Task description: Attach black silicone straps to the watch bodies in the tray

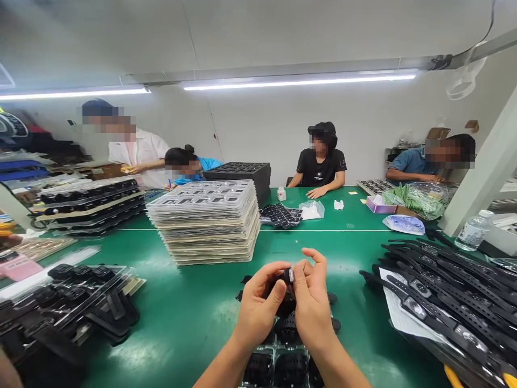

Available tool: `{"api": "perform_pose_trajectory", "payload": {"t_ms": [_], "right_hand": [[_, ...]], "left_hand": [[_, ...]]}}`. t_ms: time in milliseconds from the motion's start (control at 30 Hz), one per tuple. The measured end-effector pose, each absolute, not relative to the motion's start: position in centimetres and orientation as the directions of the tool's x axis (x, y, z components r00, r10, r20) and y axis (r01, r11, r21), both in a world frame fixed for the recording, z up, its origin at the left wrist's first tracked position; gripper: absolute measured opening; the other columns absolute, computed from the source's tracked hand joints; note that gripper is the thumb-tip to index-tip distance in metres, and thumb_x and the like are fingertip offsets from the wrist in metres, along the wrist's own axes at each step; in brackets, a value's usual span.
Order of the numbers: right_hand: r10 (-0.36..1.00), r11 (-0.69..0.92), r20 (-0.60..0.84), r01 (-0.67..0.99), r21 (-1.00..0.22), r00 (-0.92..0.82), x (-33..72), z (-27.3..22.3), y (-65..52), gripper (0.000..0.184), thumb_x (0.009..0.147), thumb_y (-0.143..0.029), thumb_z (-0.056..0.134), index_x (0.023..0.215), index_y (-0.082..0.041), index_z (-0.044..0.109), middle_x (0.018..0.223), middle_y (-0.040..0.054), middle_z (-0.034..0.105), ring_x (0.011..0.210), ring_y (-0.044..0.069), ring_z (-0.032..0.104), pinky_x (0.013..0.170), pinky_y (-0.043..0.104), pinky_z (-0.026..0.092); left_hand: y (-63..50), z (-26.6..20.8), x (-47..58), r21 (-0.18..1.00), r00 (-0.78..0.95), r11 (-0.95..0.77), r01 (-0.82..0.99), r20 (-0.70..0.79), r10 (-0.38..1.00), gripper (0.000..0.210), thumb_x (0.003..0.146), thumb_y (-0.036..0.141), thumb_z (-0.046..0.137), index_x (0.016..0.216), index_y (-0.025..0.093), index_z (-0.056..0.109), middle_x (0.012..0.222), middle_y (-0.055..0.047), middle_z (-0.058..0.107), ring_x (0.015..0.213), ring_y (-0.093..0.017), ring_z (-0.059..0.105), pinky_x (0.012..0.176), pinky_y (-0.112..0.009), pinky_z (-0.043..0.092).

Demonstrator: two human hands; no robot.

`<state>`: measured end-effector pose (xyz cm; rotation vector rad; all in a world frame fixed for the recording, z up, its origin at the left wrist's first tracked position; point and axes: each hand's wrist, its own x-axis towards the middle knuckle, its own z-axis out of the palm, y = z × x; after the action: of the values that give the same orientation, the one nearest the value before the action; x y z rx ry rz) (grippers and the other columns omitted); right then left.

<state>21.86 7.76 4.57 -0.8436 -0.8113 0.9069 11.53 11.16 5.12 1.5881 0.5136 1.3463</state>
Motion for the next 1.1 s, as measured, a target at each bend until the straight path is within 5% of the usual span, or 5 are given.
{"api": "perform_pose_trajectory", "payload": {"t_ms": [533,700,833,967,1100], "right_hand": [[0.847,0.416,0.295,-0.206,-0.886,0.443,21.6,4.9,6.9,0.038,0.098,-0.060,0.057,0.126,-0.036,0.056,0.091,-0.0007,0.056,0.080,0.020,0.055,0.078,0.031,0.048],[0.904,0.405,0.359,-0.197,-0.893,0.233,22.5,5.5,7.1,0.039,0.100,-0.060,0.052,0.116,-0.031,0.072,0.101,0.0045,0.063,0.099,0.025,0.058,0.091,0.037,0.046],[0.898,0.436,0.431,-0.050,-0.899,0.087,24.4,6.8,7.1,0.023,0.094,-0.050,0.067,0.101,-0.032,0.080,0.087,0.0016,0.059,0.085,0.022,0.055,0.077,0.032,0.044],[0.914,0.399,0.396,-0.030,-0.916,0.085,25.7,7.4,7.0,0.023,0.090,-0.046,0.073,0.080,-0.026,0.078,0.080,0.0010,0.056,0.076,0.019,0.051,0.069,0.029,0.041],[0.935,0.320,0.269,-0.218,-0.922,0.231,26.2,7.4,7.2,0.028,0.087,-0.050,0.075,0.082,-0.023,0.071,0.074,-0.0011,0.055,0.064,0.015,0.047,0.056,0.025,0.041]], "left_hand": [[11.2,5.0,11.8,0.765,0.329,-0.630,-0.134,0.634,0.699,0.043,0.095,0.054,0.059,0.116,0.019,0.076,0.098,-0.010,0.078,0.085,-0.022,0.068,0.078,-0.031,0.051],[11.3,5.8,11.2,0.861,0.360,-0.478,-0.175,0.507,0.783,0.044,0.089,0.056,0.067,0.104,0.017,0.079,0.099,-0.011,0.078,0.087,-0.023,0.069,0.080,-0.032,0.053],[11.8,6.8,10.3,0.896,0.465,-0.404,-0.186,0.443,0.766,0.052,0.085,0.063,0.069,0.099,0.015,0.081,0.092,-0.011,0.077,0.085,-0.024,0.067,0.081,-0.033,0.052],[11.9,6.9,10.5,0.935,0.535,-0.290,-0.206,0.356,0.767,0.053,0.082,0.065,0.070,0.093,0.014,0.082,0.077,-0.006,0.072,0.075,-0.019,0.059,0.074,-0.029,0.047],[11.6,6.4,11.6,0.980,0.654,-0.082,-0.184,0.184,0.734,0.053,0.073,0.064,0.079,0.087,0.014,0.082,0.074,-0.005,0.068,0.070,-0.016,0.054,0.069,-0.027,0.044]]}}
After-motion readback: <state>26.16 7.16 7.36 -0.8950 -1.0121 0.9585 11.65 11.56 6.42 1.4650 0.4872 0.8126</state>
